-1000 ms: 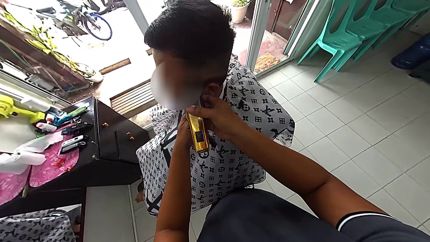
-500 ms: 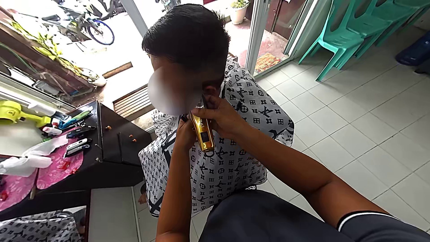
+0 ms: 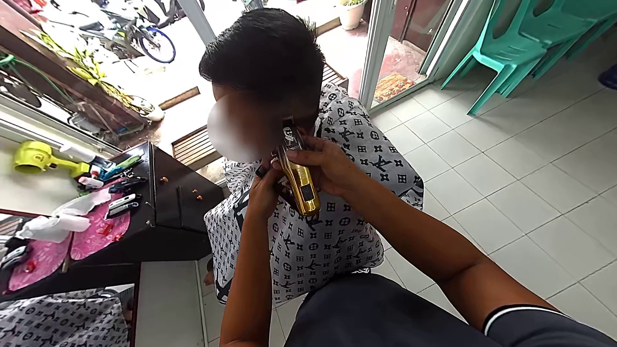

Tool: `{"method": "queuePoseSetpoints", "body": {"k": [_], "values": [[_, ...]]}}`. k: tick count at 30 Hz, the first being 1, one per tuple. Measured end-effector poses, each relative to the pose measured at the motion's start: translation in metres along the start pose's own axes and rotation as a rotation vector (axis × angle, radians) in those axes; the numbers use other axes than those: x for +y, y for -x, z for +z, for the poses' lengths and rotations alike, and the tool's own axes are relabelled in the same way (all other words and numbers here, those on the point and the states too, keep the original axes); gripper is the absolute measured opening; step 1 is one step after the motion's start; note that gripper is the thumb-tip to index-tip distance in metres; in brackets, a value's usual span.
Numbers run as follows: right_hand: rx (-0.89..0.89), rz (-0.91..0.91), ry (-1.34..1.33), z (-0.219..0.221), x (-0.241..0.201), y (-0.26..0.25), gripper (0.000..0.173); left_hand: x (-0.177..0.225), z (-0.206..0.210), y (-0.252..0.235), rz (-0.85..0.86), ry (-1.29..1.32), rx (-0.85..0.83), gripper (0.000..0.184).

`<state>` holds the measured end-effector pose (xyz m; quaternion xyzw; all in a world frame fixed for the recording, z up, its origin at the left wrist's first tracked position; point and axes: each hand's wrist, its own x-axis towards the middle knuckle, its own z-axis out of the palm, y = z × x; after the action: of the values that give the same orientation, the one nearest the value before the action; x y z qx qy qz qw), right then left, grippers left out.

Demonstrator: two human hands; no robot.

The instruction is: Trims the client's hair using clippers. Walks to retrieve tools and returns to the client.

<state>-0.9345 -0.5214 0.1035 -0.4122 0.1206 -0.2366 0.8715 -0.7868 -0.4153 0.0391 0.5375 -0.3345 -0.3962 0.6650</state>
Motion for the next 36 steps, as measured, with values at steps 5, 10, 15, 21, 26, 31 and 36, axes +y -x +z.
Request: {"method": "queuePoseSetpoints", "body": {"k": [5,10,15,21,26,31,36], "values": [[-0.081,-0.146,0.161,-0.029,-0.012,0.019,0.058,0.043,0.001,0.012,0.185,-0.461,0.104,0.058],[-0.04,-0.14,0.095,-0.096,-0.025,0.048,0.063,0.141,0.029,-0.007,0.264,-0.047,0.223,0.036],[-0.107,0.01,-0.117,-0.162,-0.067,0.058,0.055,0.16,0.053,-0.03,0.187,-0.123,0.525,0.029],[-0.158,0.207,0.008,-0.197,-0.091,0.049,0.054,0.116,0.064,-0.015,0.24,-0.217,0.692,0.02],[-0.249,0.31,-0.034,-0.186,-0.078,0.029,0.048,0.123,0.086,-0.015,0.254,-0.347,0.723,0.017],[-0.283,0.372,0.057,-0.162,-0.067,0.012,0.037,0.113,0.106,-0.02,0.36,-0.667,0.612,0.016],[-0.294,0.334,0.102,-0.135,-0.064,-0.003,0.041,0.073,0.115,-0.024,0.327,-0.867,0.79,0.03]]}}
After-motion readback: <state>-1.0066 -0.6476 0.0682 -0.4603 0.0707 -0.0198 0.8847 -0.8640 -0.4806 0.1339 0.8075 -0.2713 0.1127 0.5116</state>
